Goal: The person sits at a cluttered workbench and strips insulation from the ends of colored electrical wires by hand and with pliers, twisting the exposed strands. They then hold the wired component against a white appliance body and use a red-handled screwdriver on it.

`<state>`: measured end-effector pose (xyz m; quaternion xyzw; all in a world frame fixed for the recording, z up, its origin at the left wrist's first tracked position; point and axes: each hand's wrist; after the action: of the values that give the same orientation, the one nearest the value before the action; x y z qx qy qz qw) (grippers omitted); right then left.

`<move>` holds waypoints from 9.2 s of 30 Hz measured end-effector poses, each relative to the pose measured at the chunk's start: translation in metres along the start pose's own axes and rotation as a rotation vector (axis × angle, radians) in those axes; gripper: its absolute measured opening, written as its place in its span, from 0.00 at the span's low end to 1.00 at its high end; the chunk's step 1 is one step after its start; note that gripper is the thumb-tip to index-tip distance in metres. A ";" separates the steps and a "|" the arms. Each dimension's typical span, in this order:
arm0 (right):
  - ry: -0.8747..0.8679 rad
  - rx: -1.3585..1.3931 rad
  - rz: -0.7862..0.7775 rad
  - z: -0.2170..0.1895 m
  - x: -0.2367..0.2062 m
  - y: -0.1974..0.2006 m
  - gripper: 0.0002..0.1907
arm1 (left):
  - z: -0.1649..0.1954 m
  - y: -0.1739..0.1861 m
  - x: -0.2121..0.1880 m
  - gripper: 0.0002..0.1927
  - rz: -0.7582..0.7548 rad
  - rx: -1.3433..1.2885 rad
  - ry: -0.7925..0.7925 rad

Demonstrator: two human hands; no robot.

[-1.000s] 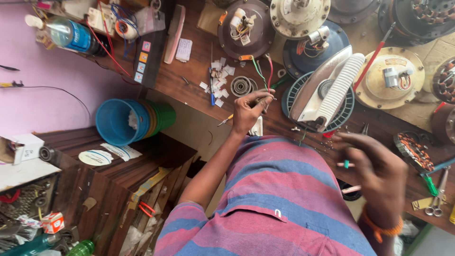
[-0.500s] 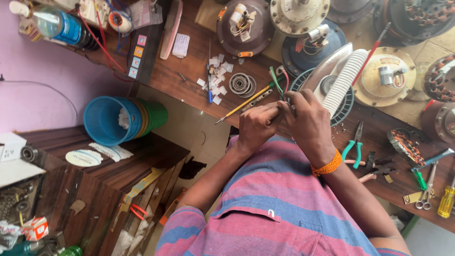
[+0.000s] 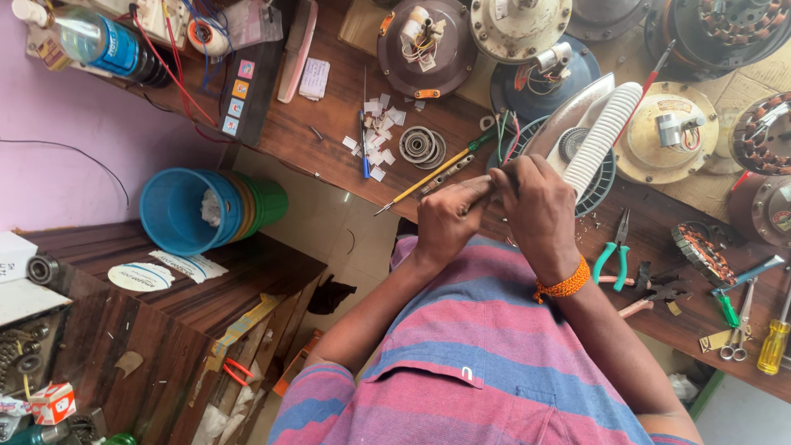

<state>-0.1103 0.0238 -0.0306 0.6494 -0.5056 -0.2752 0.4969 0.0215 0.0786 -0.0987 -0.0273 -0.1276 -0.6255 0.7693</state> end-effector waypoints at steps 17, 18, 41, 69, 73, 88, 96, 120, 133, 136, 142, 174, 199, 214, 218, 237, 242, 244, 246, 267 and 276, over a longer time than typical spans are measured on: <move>-0.270 0.952 -0.150 0.005 -0.005 -0.036 0.08 | -0.016 0.032 -0.002 0.08 0.006 -1.543 0.503; -0.295 0.960 -0.121 0.007 -0.007 -0.038 0.08 | -0.016 0.032 -0.001 0.08 0.020 -1.526 0.515; 0.056 0.422 0.130 -0.010 0.001 -0.018 0.12 | -0.048 0.035 0.037 0.07 -0.007 0.125 0.292; 0.229 0.456 0.116 -0.005 0.036 -0.025 0.09 | 0.057 0.086 0.089 0.12 -0.148 -0.039 0.359; 0.225 0.445 0.124 -0.008 0.033 -0.021 0.11 | 0.061 0.081 0.086 0.11 -0.225 -0.005 0.082; 0.130 0.514 0.117 0.003 0.017 -0.007 0.10 | 0.038 0.127 0.065 0.16 0.204 -0.236 0.182; 0.195 0.494 0.147 -0.013 0.017 -0.012 0.09 | 0.066 0.071 0.061 0.17 -0.019 -0.146 0.396; 0.143 0.598 -0.034 -0.010 0.018 -0.005 0.07 | 0.081 0.065 0.052 0.05 -0.177 0.233 0.029; 0.224 0.512 0.169 -0.012 0.014 -0.007 0.07 | 0.078 0.075 0.055 0.09 -0.220 0.383 -0.245; 0.000 0.795 -0.110 -0.010 0.014 -0.007 0.05 | 0.074 0.081 0.068 0.11 -0.235 0.450 -0.424; -0.020 0.929 -0.094 -0.005 0.014 -0.010 0.05 | 0.078 0.089 0.074 0.17 -0.202 0.207 -0.264; 0.246 0.506 0.238 -0.002 0.021 -0.008 0.11 | 0.078 0.063 0.065 0.04 -0.204 0.249 -0.096; -0.069 0.867 -0.095 -0.012 0.023 0.003 0.08 | 0.099 0.065 0.072 0.06 -0.173 0.355 -0.193; 0.058 0.663 0.141 -0.017 0.022 0.007 0.08 | 0.091 0.053 0.067 0.10 -0.121 0.201 -0.020; 0.153 0.630 0.175 -0.016 0.020 0.007 0.09 | 0.083 0.054 0.065 0.07 -0.191 0.079 -0.034; -0.418 1.170 -0.169 -0.011 0.017 0.002 0.08 | 0.084 0.063 0.071 0.14 -0.173 0.369 -0.423; -0.380 1.380 -0.071 -0.001 0.020 -0.006 0.08 | 0.072 0.030 0.055 0.18 -0.013 0.510 -0.492; -0.389 1.395 -0.053 0.000 0.019 -0.008 0.08 | 0.068 0.021 0.052 0.19 0.002 0.532 -0.453; -0.384 1.390 -0.026 0.000 0.018 -0.009 0.08 | 0.067 0.016 0.051 0.20 0.014 0.548 -0.421; -0.191 1.112 0.021 0.004 0.011 -0.009 0.13 | 0.076 0.018 0.059 0.11 0.158 -0.197 0.184; -0.159 1.020 0.011 -0.008 0.013 0.000 0.18 | 0.068 0.022 0.053 0.11 0.179 -0.275 0.232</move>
<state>-0.0988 0.0145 -0.0261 0.7837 -0.6149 -0.0394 0.0785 0.0417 0.0464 -0.0178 -0.0711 0.0515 -0.5649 0.8205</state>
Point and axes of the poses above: each hand's wrist, its own x-axis towards the middle knuckle, its own y-axis out of the back of the hand, z = x × y, and after that the axes turned 13 degrees about -x, right-handed
